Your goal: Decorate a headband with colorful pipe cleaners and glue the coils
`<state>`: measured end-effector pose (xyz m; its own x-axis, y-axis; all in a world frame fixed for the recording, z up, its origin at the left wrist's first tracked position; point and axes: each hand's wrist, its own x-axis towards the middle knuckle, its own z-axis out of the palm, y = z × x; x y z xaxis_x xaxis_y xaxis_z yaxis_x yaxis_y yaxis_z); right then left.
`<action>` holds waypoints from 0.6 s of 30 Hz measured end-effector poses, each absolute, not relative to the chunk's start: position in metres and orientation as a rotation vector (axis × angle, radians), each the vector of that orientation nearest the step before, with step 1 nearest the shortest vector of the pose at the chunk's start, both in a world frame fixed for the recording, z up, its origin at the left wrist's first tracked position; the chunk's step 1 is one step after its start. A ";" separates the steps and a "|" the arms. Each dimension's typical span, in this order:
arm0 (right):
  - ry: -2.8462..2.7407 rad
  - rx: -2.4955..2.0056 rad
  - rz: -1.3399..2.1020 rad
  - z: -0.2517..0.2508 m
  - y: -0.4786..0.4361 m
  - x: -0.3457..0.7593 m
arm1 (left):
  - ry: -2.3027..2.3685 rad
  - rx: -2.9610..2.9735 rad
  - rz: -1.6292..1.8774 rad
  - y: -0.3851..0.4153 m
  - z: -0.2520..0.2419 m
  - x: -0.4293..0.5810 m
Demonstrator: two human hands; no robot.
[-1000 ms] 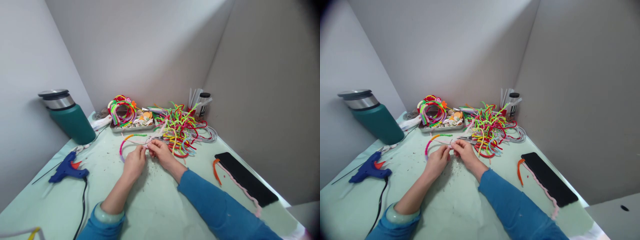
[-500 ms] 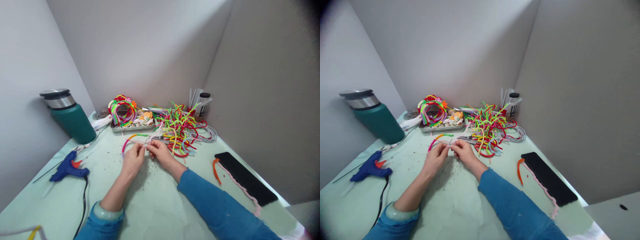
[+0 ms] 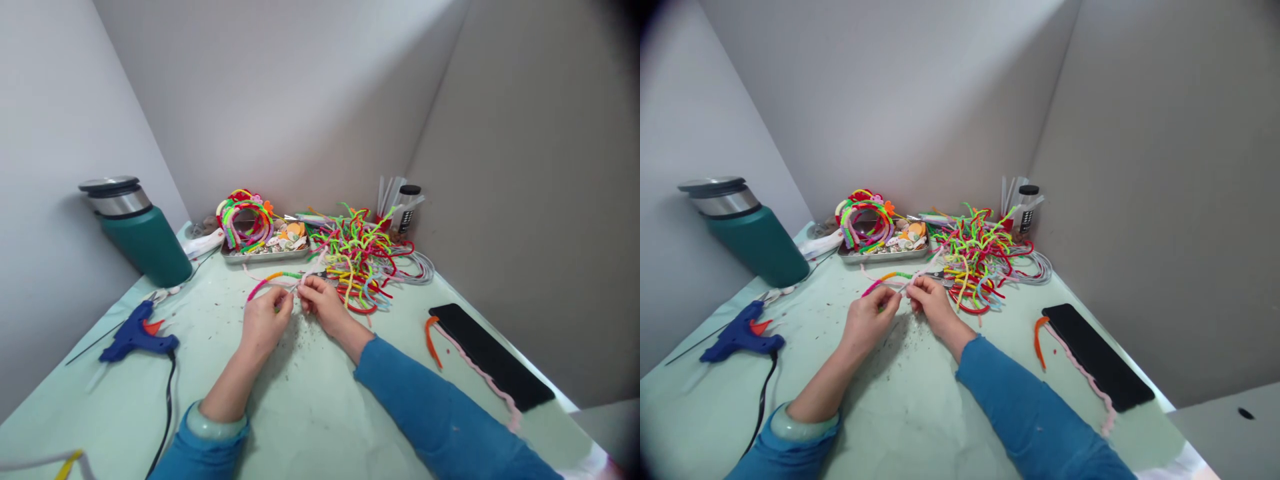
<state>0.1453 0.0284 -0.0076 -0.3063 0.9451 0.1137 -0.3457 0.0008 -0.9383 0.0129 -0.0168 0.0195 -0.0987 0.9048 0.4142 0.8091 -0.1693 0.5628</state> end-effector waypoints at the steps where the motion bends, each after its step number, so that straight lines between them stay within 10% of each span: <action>1: -1.176 -0.713 1.554 -0.008 0.030 0.146 | 1.939 2.035 1.117 -0.017 0.019 0.012; 18: -1.376 -0.883 1.259 -0.009 0.028 0.140 | 1.978 2.465 0.830 -0.017 0.017 0.007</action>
<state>0.1402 0.0284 -0.0090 -0.2033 0.9579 0.2026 -0.1170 0.1817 -0.9764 0.0073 -0.0169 0.0165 0.1413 0.8777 0.4579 0.9417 -0.2619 0.2114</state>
